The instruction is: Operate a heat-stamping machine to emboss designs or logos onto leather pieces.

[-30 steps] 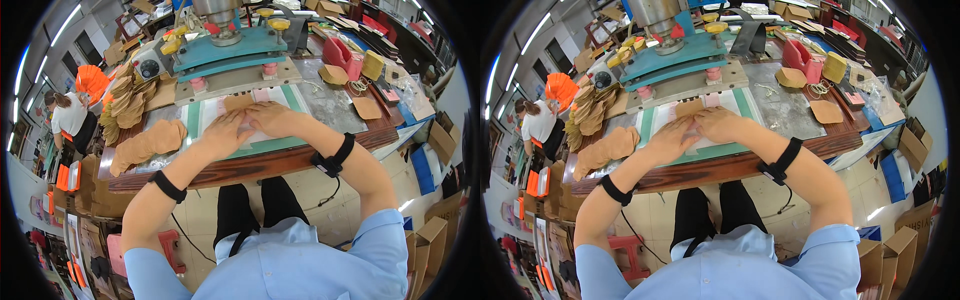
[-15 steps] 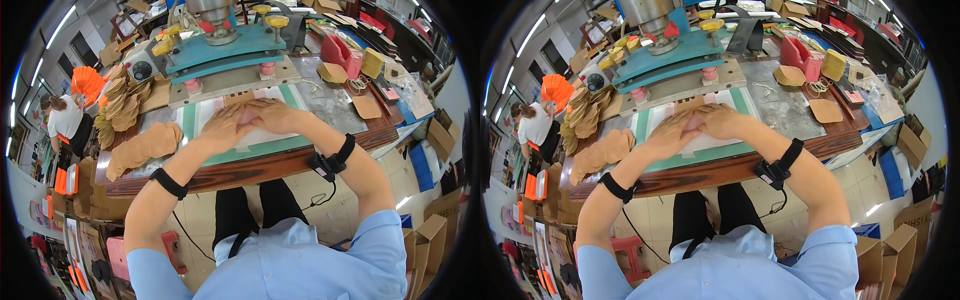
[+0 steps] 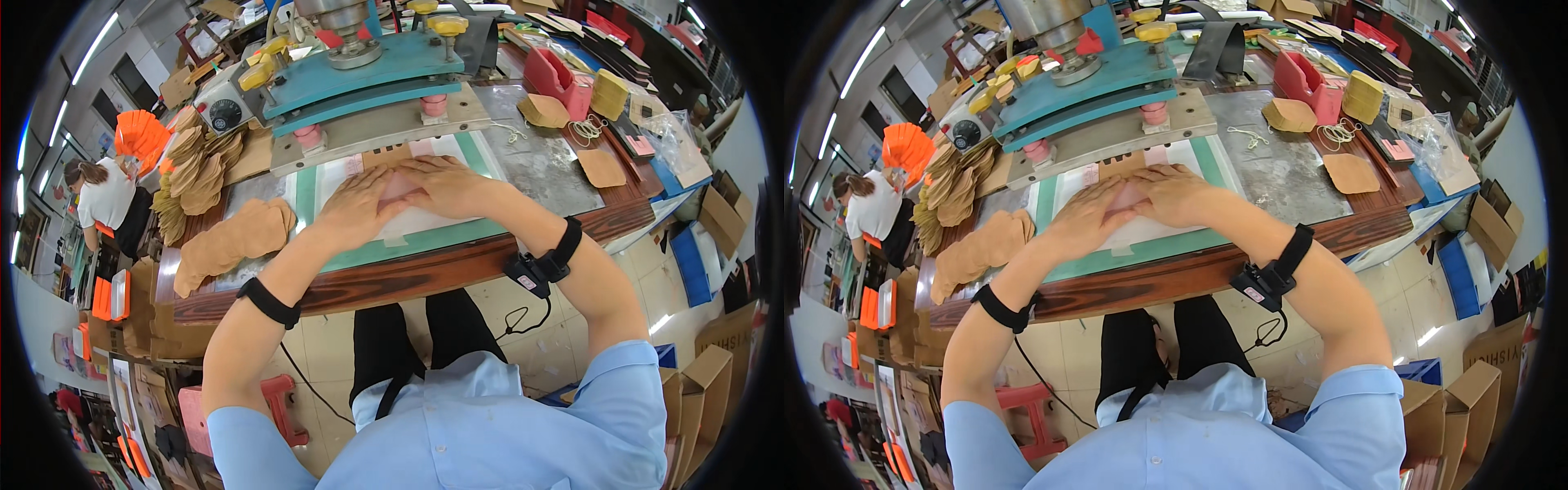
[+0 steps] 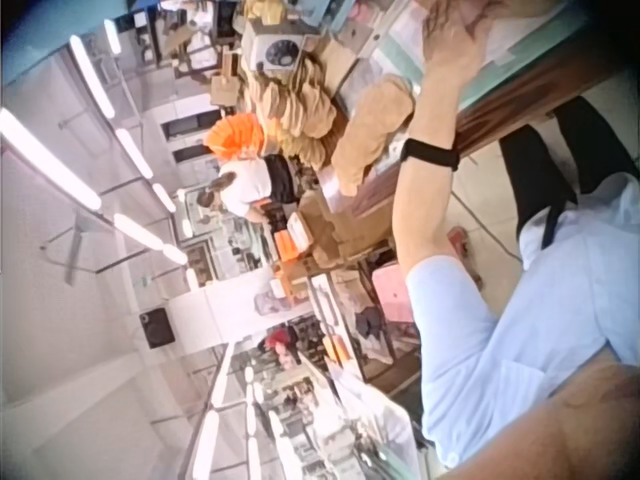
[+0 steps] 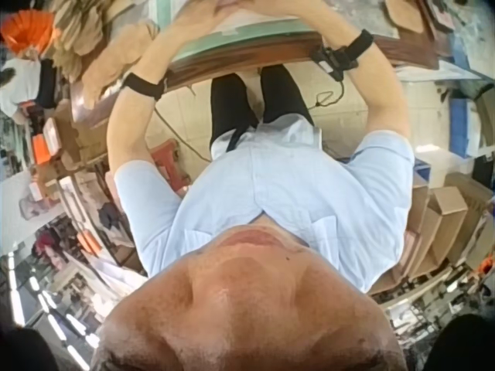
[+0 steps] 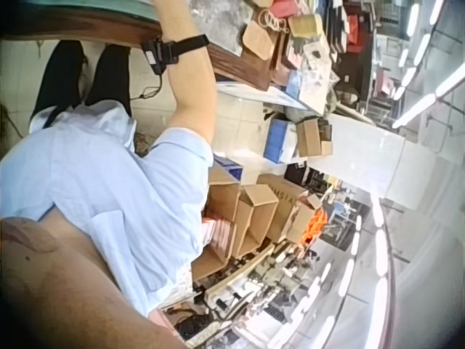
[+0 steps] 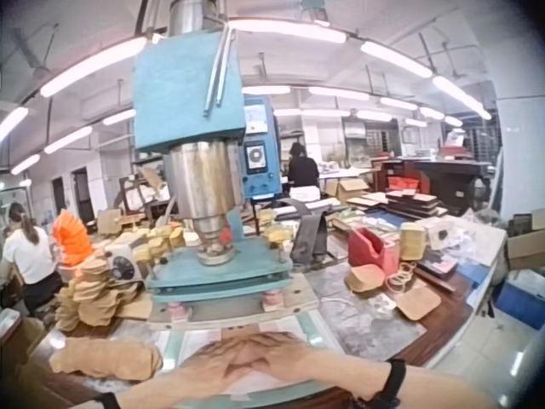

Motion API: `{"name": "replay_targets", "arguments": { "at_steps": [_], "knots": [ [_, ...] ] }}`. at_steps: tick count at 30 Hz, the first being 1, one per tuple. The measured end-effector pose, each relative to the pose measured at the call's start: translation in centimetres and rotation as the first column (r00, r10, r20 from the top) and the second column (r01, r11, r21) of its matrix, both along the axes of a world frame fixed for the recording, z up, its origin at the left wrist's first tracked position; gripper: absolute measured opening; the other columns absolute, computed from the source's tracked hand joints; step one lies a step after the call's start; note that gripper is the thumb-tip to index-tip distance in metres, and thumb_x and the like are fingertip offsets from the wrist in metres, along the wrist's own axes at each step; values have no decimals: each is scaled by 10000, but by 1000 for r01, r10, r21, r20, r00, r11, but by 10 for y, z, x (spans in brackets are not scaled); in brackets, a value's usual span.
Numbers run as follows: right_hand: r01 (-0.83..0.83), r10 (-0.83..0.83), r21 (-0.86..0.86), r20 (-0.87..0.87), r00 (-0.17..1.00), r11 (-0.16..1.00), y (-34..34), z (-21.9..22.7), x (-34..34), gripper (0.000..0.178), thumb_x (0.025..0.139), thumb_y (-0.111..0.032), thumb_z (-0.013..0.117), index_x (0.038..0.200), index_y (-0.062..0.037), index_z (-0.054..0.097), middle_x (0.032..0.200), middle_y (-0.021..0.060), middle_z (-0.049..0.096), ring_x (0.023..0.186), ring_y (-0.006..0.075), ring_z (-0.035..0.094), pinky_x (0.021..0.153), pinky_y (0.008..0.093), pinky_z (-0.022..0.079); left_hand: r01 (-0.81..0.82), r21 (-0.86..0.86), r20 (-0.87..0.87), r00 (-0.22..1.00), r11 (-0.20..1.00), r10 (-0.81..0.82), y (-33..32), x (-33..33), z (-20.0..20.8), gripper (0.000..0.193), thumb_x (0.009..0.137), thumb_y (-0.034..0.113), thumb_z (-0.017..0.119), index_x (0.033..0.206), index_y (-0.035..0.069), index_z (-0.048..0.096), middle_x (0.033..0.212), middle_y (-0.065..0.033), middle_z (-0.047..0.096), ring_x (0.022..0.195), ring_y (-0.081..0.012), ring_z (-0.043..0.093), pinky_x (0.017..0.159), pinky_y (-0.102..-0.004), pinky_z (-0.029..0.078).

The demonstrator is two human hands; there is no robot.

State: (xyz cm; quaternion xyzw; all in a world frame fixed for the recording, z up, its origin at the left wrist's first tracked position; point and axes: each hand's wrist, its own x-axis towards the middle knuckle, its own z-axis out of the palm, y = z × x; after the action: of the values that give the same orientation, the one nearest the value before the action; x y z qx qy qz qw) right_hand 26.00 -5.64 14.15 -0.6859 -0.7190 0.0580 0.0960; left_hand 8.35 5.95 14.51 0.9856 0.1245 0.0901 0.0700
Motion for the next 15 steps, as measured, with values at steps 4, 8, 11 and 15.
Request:
{"name": "replay_targets", "arguments": {
  "at_steps": [4, 8, 11, 15],
  "knots": [
    [-8, 8, 36, -13, 1000, 999, -2, -4, 2, 585, 916, -405, 405, 1376, -51, 337, 1426, 116, 340, 1331, 288, 275, 1088, 409, 212, -14, 14, -20, 1000, 1000, 14, -1, 1, 1, 659, 916, 467, 404, 1325, -49, 370, 1383, -228, 362, 1297, -338, 332, 1089, -384, 231],
    [2, 0, 57, -29, 1000, 998, 1, -3, 1, 574, 915, -400, 409, 1364, -46, 351, 1418, 122, 348, 1324, 291, 286, 1081, 413, 223, -26, 23, -2, 1000, 999, 26, 1, 0, -1, 649, 914, 464, 409, 1320, -42, 382, 1376, -218, 378, 1293, -339, 337, 1086, -384, 236],
    [9, -6, 62, -36, 999, 998, 1, -3, 0, 565, 913, -395, 413, 1352, -42, 365, 1410, 129, 358, 1320, 293, 292, 1076, 416, 231, -28, 22, -1, 1000, 999, 28, 0, 0, 1, 643, 914, 462, 412, 1312, -43, 394, 1363, -216, 397, 1286, -343, 345, 1081, -385, 245],
    [-12, 20, 85, -89, 996, 996, -1, -3, 3, 546, 910, -384, 421, 1328, -33, 398, 1383, 142, 392, 1305, 296, 316, 1070, 409, 243, -20, 7, -5, 1000, 1000, 20, -2, 0, 8, 638, 915, 461, 412, 1302, -46, 406, 1351, -221, 409, 1276, -350, 355, 1074, -388, 257]
  ]
}}
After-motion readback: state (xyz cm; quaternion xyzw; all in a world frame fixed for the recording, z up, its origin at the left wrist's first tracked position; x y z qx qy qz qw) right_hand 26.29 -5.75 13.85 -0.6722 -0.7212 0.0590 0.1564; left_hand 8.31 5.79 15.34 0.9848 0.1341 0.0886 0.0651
